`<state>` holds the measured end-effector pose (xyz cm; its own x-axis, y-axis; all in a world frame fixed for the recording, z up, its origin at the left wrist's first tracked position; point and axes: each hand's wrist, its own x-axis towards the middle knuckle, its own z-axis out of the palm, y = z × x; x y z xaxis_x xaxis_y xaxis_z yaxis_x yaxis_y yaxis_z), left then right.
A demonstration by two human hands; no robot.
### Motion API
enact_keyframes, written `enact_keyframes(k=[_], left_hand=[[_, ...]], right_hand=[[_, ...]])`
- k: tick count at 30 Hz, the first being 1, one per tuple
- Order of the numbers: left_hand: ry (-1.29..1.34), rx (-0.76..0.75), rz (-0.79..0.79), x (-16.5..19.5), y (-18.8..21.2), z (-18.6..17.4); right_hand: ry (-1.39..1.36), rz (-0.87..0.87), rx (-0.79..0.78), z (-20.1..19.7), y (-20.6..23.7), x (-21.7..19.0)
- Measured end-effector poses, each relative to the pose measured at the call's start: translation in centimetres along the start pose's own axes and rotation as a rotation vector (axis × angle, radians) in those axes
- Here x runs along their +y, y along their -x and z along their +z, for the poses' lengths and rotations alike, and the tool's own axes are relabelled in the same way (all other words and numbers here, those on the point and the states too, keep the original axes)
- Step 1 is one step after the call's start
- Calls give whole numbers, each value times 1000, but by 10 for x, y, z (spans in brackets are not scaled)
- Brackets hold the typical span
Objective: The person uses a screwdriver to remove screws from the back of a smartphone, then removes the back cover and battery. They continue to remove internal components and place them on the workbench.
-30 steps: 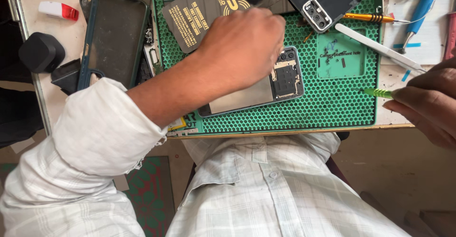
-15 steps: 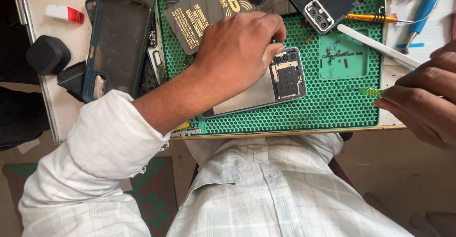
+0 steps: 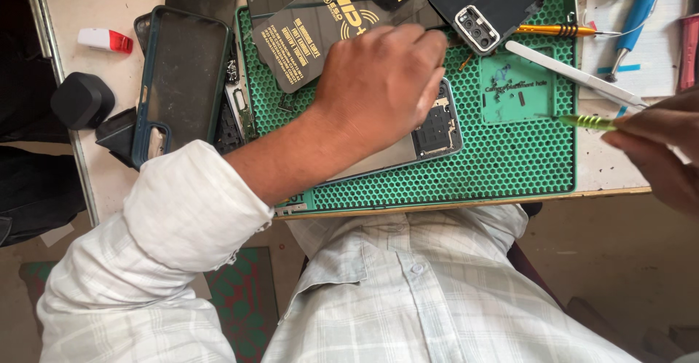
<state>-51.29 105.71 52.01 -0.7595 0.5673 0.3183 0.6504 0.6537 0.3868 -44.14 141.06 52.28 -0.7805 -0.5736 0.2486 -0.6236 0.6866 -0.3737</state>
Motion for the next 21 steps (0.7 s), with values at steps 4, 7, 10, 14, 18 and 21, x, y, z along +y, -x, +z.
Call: enact_keyframes(k=[4, 7, 10, 14, 18, 21], left_hand=[[45, 131, 119, 14, -2, 14], [-5, 107, 140, 29, -6, 18], [60, 100, 122, 34, -5, 0], [134, -24, 44, 30, 29, -45], [40, -132, 81, 21, 78, -61], [-85, -125, 118, 12, 98, -53]], right_hand=[[34, 130, -35, 5, 6, -5], [13, 99, 53, 8, 8, -12], [25, 169, 111, 12, 6, -21], [188, 146, 98, 17, 0, -33], [267, 87, 74, 22, -10, -44], [298, 70, 55, 23, -19, -50]])
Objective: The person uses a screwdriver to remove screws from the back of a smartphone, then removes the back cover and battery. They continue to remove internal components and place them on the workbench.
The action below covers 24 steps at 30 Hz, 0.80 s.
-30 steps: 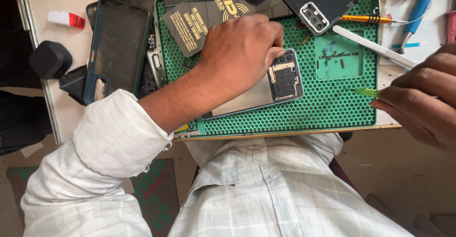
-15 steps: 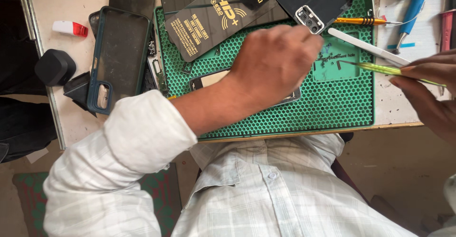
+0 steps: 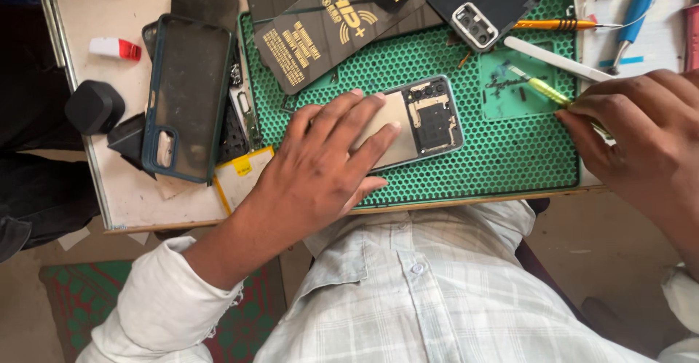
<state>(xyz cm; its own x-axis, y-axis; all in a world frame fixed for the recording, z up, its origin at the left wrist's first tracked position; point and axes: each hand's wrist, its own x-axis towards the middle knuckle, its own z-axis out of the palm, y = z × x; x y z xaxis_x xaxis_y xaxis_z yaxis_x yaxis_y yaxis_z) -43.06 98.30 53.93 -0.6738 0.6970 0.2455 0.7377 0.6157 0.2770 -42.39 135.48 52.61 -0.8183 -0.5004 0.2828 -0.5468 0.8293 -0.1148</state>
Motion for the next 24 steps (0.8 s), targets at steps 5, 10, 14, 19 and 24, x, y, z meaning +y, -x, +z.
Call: enact_keyframes(k=[5, 10, 14, 19, 24], left_hand=[[-231, 22, 142, -11, 3, -1], [-112, 145, 118, -15, -3, -24], [-79, 206, 73, -11, -4, -39], [-43, 212, 30, -10, -6, -42], [5, 247, 15, -16, -4, -39]], right_hand=[[13, -25, -19, -7, -12, -10], [-38, 4, 33, -20, -19, -21], [-65, 27, 32, -32, -26, -31], [-63, 14, 3, -44, -42, -41], [-153, -64, -13, -50, -68, -48]])
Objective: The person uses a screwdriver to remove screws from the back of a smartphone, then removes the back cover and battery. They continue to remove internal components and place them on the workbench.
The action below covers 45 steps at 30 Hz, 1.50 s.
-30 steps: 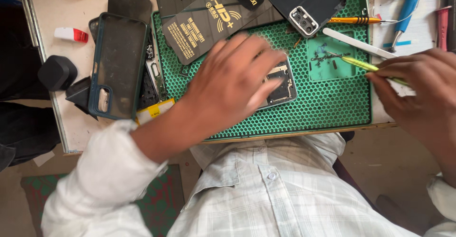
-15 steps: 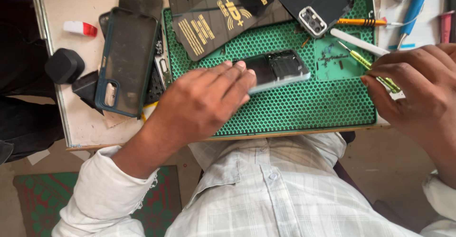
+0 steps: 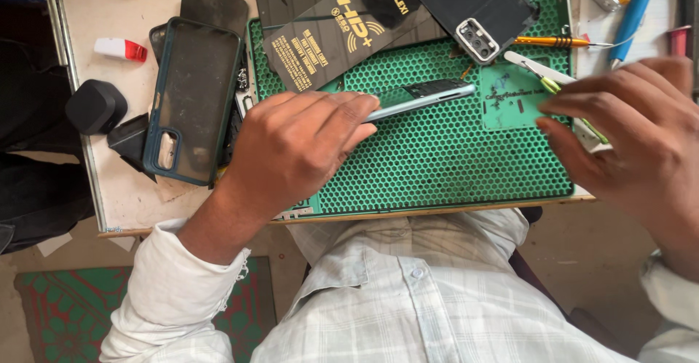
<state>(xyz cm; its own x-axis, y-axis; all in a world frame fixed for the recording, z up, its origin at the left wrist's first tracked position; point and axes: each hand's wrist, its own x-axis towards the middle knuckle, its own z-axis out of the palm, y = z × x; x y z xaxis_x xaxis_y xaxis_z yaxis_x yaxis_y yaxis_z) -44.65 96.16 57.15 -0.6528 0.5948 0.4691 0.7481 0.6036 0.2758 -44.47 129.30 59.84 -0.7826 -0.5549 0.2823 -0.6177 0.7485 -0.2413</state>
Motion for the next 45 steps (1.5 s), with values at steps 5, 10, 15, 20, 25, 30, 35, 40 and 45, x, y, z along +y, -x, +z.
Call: enact_keyframes(k=[5, 10, 15, 20, 25, 30, 35, 40, 45], left_hand=[[23, 47, -50, 1, -3, -4], [107, 165, -176, 3, -16, -30], [-18, 465, -289, 14, -22, -27], [1032, 767, -598, 41, -26, 15], [1658, 768, -817, 62, -35, 55], [1498, 776, -927, 56, -31, 70], [1233, 733, -913, 51, -19, 74], [1090, 681, -881, 51, -3, 80], [1011, 690, -835, 50, 5, 90]], right_hand=[[-78, -272, 28, 0, -31, -1], [-257, -236, -125, 3, -56, -3], [-649, 3, -104, 5, -57, -7], [-988, 194, -88, 9, -48, -16], [-898, 176, -71, 18, -38, -24], [-1032, 316, -162, 32, -32, -26], [-1245, 449, -203, 47, -30, -23], [-1201, 470, -245, 61, -26, -19], [-1275, 485, -257, 74, -19, -16]])
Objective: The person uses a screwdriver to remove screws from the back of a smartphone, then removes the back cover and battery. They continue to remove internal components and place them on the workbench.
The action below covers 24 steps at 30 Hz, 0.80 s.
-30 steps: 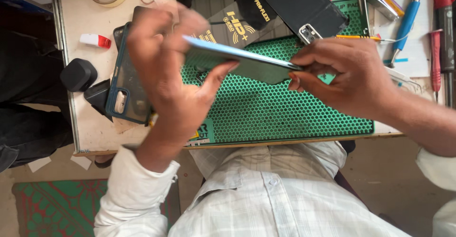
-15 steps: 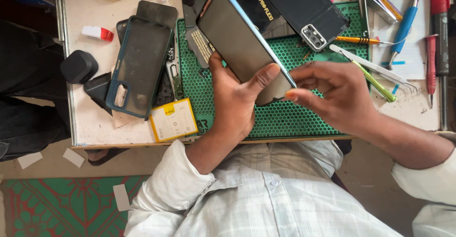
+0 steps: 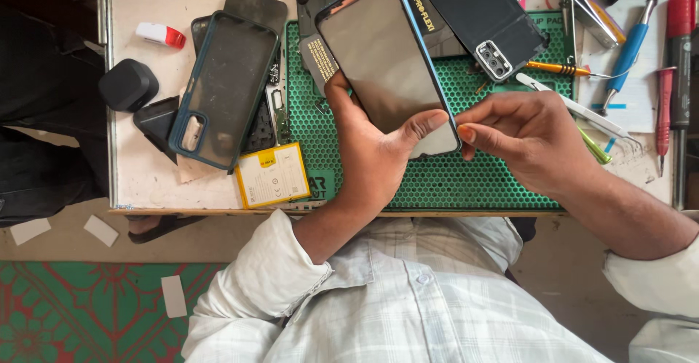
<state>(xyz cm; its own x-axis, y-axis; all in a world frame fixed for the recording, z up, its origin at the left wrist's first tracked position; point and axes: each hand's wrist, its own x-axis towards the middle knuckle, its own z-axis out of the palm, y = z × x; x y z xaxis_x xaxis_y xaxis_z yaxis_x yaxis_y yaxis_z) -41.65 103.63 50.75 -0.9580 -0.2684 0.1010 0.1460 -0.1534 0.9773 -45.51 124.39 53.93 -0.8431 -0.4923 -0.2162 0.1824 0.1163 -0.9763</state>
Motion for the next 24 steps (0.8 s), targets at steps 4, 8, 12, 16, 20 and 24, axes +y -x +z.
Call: enact_keyframes(k=[4, 8, 12, 16, 20, 24], left_hand=[[-35, -11, 21, -4, 8, -6], [-75, -52, 50, -10, 16, -11], [-139, -78, 69, -20, 21, -14], [-191, -86, 84, -29, 26, -15], [-171, -141, 94, -32, 31, -12], [-154, -137, 103, -32, 33, -7]], right_hand=[[-36, 1, -22, 2, 2, 13], [24, 32, 21, 5, 4, 27], [-34, 24, 39, 9, 6, 40], [-12, 47, 58, 12, 8, 53], [-14, 19, 76, 14, 10, 61], [26, -27, 79, 14, 11, 64]])
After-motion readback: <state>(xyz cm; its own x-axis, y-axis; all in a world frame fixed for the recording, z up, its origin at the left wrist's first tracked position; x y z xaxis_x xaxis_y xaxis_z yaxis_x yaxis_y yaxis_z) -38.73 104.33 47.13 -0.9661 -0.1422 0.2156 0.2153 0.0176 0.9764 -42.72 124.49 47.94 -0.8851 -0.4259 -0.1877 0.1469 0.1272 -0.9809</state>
